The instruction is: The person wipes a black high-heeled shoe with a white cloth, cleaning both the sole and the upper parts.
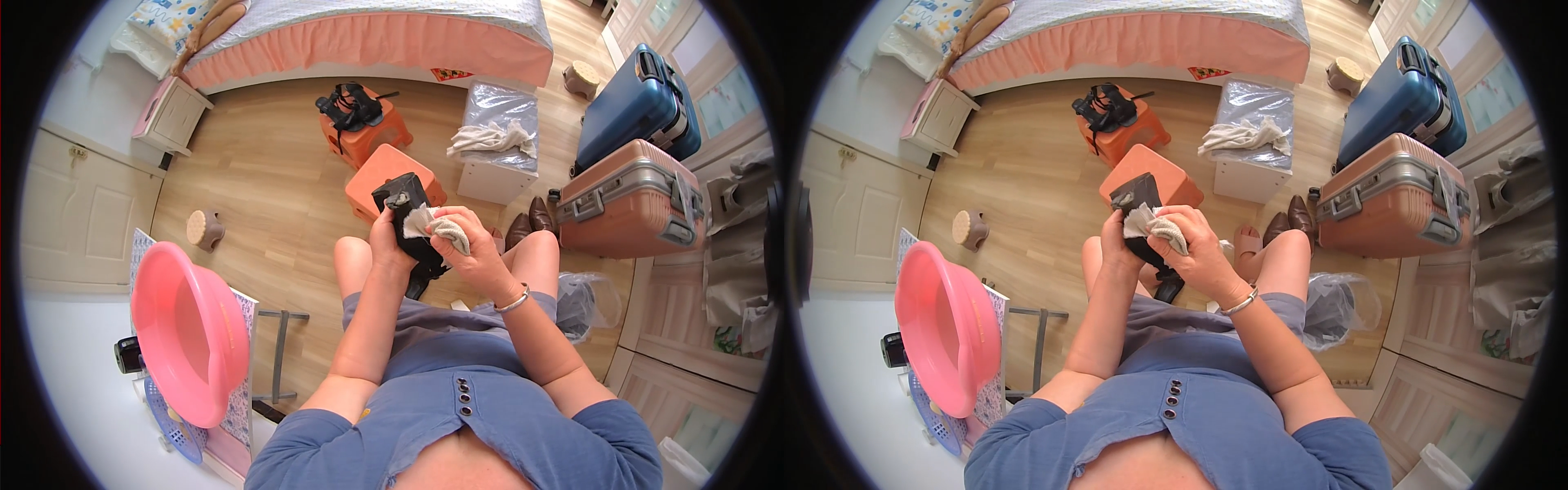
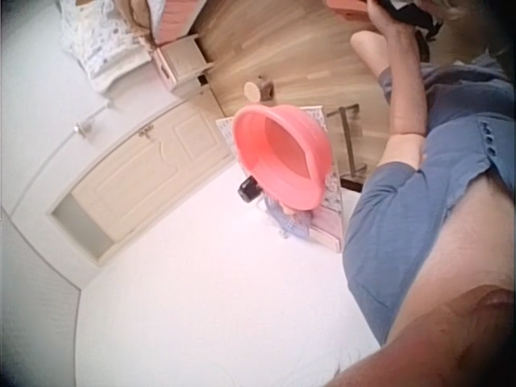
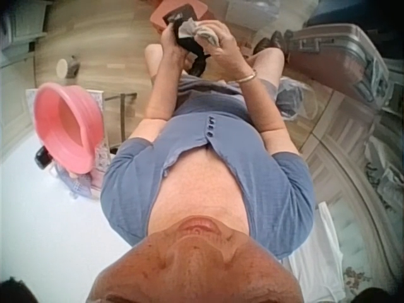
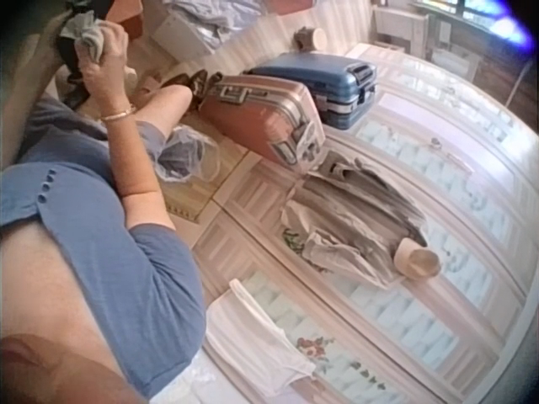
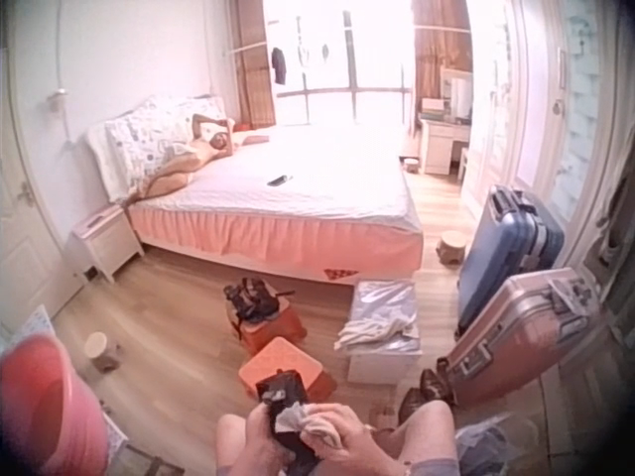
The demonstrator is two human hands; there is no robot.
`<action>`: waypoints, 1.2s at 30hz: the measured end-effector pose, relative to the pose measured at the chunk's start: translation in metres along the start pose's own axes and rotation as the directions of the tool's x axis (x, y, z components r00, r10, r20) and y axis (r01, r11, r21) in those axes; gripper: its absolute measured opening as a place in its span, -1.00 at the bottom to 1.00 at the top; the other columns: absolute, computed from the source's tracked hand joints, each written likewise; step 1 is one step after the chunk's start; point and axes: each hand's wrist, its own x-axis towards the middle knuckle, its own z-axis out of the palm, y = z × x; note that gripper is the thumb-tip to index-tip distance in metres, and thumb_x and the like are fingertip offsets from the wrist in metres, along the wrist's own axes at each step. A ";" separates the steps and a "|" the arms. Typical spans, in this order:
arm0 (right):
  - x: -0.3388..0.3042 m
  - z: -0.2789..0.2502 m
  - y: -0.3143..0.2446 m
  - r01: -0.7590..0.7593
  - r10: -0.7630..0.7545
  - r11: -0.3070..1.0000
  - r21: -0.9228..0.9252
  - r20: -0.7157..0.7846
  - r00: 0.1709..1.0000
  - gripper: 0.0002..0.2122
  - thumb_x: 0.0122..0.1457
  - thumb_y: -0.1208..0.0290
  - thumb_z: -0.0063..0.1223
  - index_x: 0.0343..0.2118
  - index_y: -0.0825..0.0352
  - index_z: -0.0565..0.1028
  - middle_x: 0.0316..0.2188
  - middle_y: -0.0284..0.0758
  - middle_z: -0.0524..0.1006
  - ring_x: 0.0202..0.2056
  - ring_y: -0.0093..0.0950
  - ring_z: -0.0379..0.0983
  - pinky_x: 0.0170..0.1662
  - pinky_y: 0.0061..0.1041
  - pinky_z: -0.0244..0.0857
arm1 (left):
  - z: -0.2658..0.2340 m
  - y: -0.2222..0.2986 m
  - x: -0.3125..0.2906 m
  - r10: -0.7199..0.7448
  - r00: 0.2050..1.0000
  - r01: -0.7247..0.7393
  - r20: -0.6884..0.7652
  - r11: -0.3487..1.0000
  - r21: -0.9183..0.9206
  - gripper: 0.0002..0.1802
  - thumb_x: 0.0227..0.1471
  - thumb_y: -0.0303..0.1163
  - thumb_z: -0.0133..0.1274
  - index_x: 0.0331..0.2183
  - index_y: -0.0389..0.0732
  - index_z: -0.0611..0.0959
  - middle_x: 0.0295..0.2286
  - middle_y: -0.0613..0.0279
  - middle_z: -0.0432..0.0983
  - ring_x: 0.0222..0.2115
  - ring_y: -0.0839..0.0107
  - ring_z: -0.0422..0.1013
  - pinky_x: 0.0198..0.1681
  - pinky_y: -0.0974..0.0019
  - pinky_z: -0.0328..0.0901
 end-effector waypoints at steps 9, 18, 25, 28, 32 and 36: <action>-0.008 -0.006 0.011 -0.583 0.606 0.691 0.427 0.096 0.789 -0.81 0.09 0.35 -0.03 -0.33 0.38 0.40 -0.46 -0.51 0.39 -0.41 -0.73 0.22 -0.32 -0.73 0.15 | 0.001 -0.002 -0.006 -0.051 0.996 0.047 0.079 0.998 0.048 -0.66 0.05 -0.32 -0.37 -0.22 -0.27 0.42 -0.34 0.08 0.43 -0.35 0.26 0.41 -0.27 0.22 0.35; 0.001 -0.016 -0.007 -0.633 0.610 0.657 0.409 0.204 0.765 -0.81 0.08 0.33 -0.03 -0.33 0.36 0.41 -0.48 -0.51 0.39 -0.44 -0.73 0.22 -0.36 -0.72 0.15 | 0.005 -0.003 -0.007 -0.008 0.993 0.001 0.122 0.998 0.060 -0.57 0.11 -0.13 -0.37 -0.22 -0.26 0.41 -0.35 0.14 0.43 -0.37 0.30 0.41 -0.26 0.26 0.34; 0.003 -0.024 -0.012 -0.675 0.633 0.575 0.462 0.271 0.725 -0.69 0.13 0.19 -0.12 -0.30 0.40 0.40 -0.46 -0.44 0.41 -0.42 -0.72 0.26 -0.37 -0.70 0.18 | 0.012 -0.004 -0.013 0.215 0.973 -0.226 0.078 0.957 0.181 -0.62 0.10 -0.15 -0.25 -0.25 -0.29 0.42 -0.40 0.19 0.43 -0.41 0.37 0.40 -0.30 0.33 0.32; 0.012 -0.039 -0.007 -0.617 0.704 0.313 0.723 0.259 0.661 -0.52 0.16 0.02 -0.31 -0.24 0.45 0.39 -0.41 -0.37 0.46 -0.37 -0.63 0.36 -0.31 -0.66 0.25 | 0.018 -0.009 -0.022 0.425 0.899 -0.419 0.103 0.772 0.478 -0.66 0.06 -0.23 -0.14 -0.27 -0.35 0.44 -0.41 0.20 0.44 -0.44 0.42 0.39 -0.34 0.41 0.29; 0.030 -0.054 -0.015 -0.473 0.709 0.410 0.780 0.054 0.703 -0.52 0.15 0.01 -0.30 -0.18 0.41 0.37 -0.38 -0.34 0.45 -0.37 -0.63 0.36 -0.30 -0.62 0.26 | 0.004 -0.014 -0.027 0.401 0.851 -0.518 0.340 0.533 0.669 -0.69 0.06 -0.27 -0.11 -0.36 -0.37 0.50 -0.48 0.32 0.44 -0.48 0.59 0.32 -0.41 0.52 0.23; 0.029 -0.042 -0.014 -0.288 0.285 0.957 0.040 0.075 0.956 -0.60 0.12 0.13 -0.20 -0.10 0.34 0.34 -0.17 -0.22 0.38 -0.11 -0.41 0.28 -0.04 -0.42 0.12 | -0.001 -0.018 -0.036 0.162 0.911 -0.404 0.380 0.545 0.735 -0.73 0.05 -0.30 -0.10 -0.31 -0.32 0.50 -0.44 0.37 0.44 -0.43 0.62 0.31 -0.36 0.52 0.22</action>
